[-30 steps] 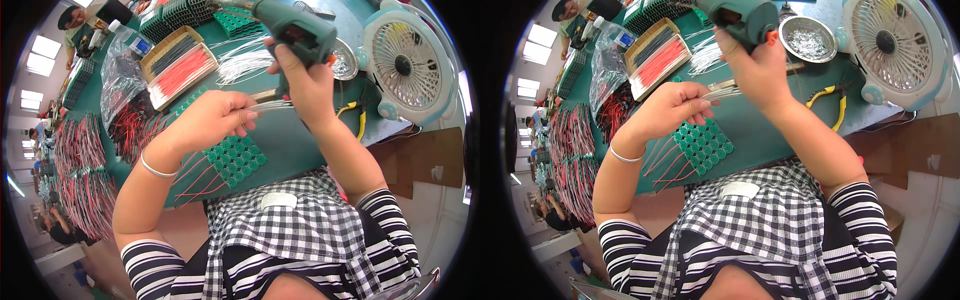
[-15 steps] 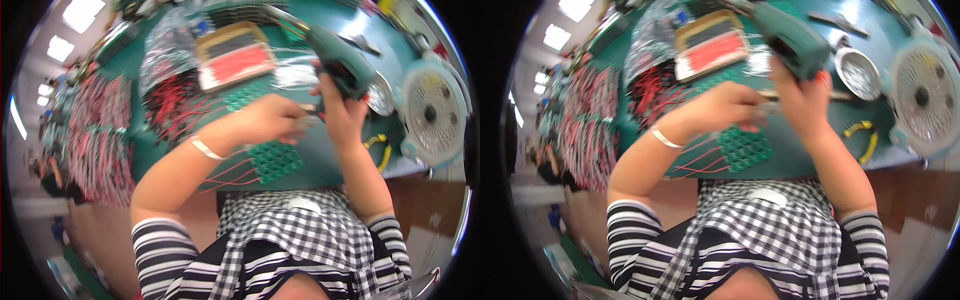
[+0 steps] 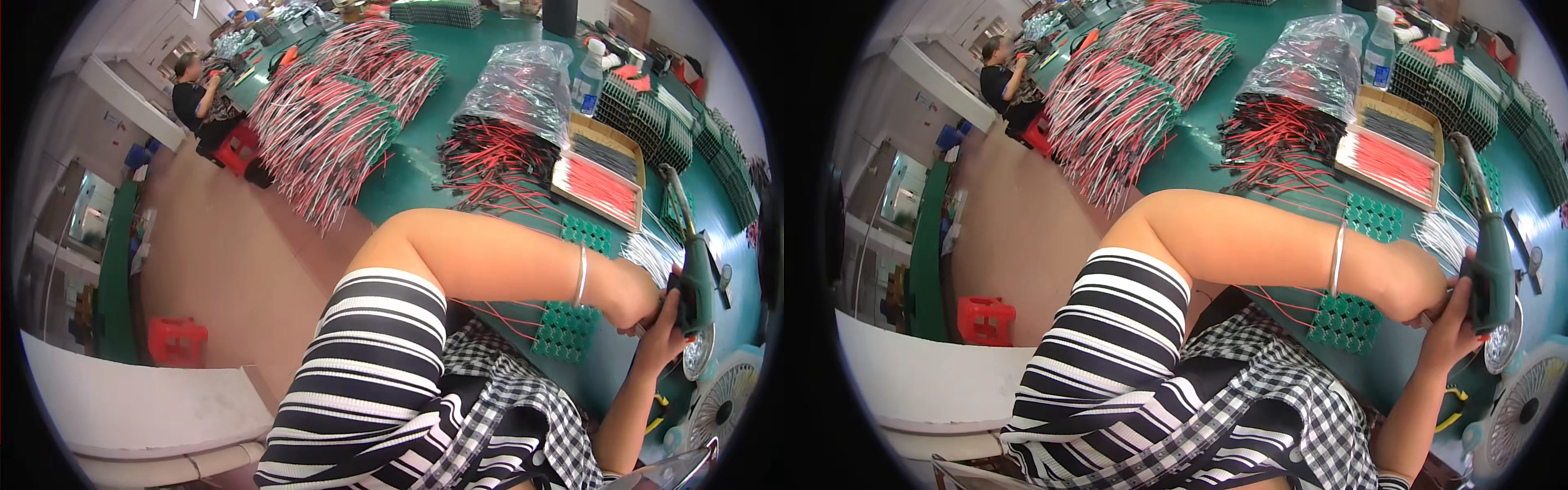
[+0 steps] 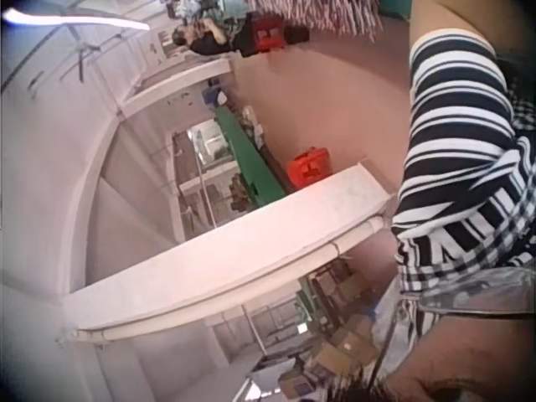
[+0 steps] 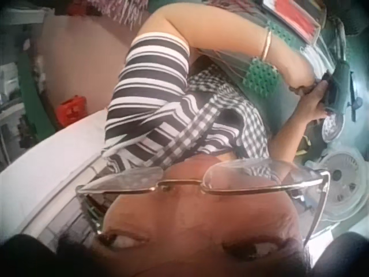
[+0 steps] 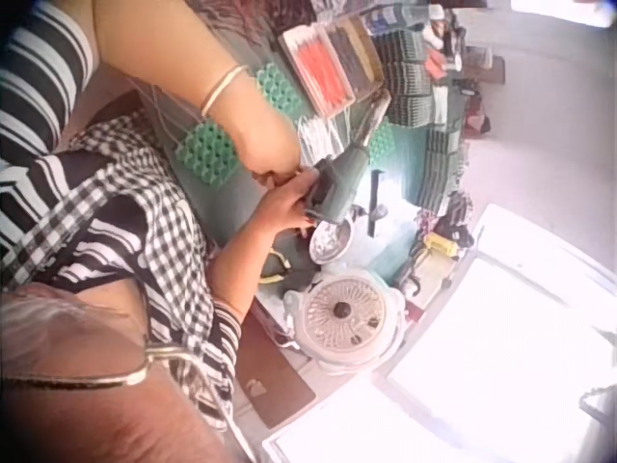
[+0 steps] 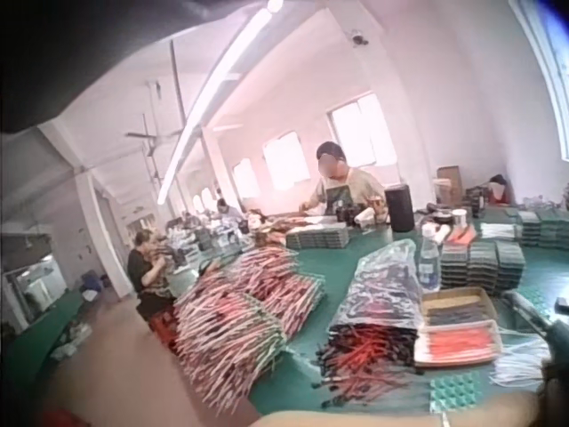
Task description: The person secures electrical wires to circuit boards using a soldering iron.
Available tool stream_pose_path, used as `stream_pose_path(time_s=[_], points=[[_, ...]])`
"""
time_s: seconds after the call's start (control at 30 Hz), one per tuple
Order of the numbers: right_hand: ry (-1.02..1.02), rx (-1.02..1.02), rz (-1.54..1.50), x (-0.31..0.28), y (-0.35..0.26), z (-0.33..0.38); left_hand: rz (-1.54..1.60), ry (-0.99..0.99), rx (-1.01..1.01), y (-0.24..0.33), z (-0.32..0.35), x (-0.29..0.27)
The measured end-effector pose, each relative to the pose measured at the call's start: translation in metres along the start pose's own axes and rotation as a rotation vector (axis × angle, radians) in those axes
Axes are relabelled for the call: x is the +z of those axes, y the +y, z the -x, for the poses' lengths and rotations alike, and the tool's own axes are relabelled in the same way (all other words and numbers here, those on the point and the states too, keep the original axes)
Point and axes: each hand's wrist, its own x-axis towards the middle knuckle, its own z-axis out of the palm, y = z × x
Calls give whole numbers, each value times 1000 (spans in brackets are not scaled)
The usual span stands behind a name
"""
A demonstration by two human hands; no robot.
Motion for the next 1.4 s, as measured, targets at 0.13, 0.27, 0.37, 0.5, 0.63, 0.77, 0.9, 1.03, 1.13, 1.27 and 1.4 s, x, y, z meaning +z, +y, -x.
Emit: stream_pose_path(time_s=[0.13, 0.27, 0.37, 0.5, 0.63, 0.77, 0.9, 1.03, 1.13, 1.27, 1.4], points=[[-9, 14, 8, -5, 3, -7, 80, 50, -30, -15, -5, 5], [-14, -8, 77, -2, 4, -9, 254, 8, -92, -25, -11, 13], [-21, 35, 11, 1, 4, -7, 94, 3, -15, -22, -10, 12], [-30, 30, -26, 3, 5, -9, 147, 103, 7, -30, -13, 18], [-23, -29, -2, 6, 6, -14, 315, 133, -166, -25, -11, 15], [-4, -60, 9, 6, 9, -17, 129, 186, -64, -23, -6, 17], [-22, -17, -45, 7, 9, -14, -44, 270, -10, -19, -1, 17], [-64, -14, -66, 1, 6, -13, -77, 309, -39, -9, 9, 11], [-41, -53, -67, 9, 6, -12, -116, 273, -8, -6, 4, 12], [-125, 12, -176, 15, -5, -3, -153, 323, 7, -8, 5, 18], [-120, 35, -235, 16, -5, -3, -174, 360, 31, -1, 12, 9]])
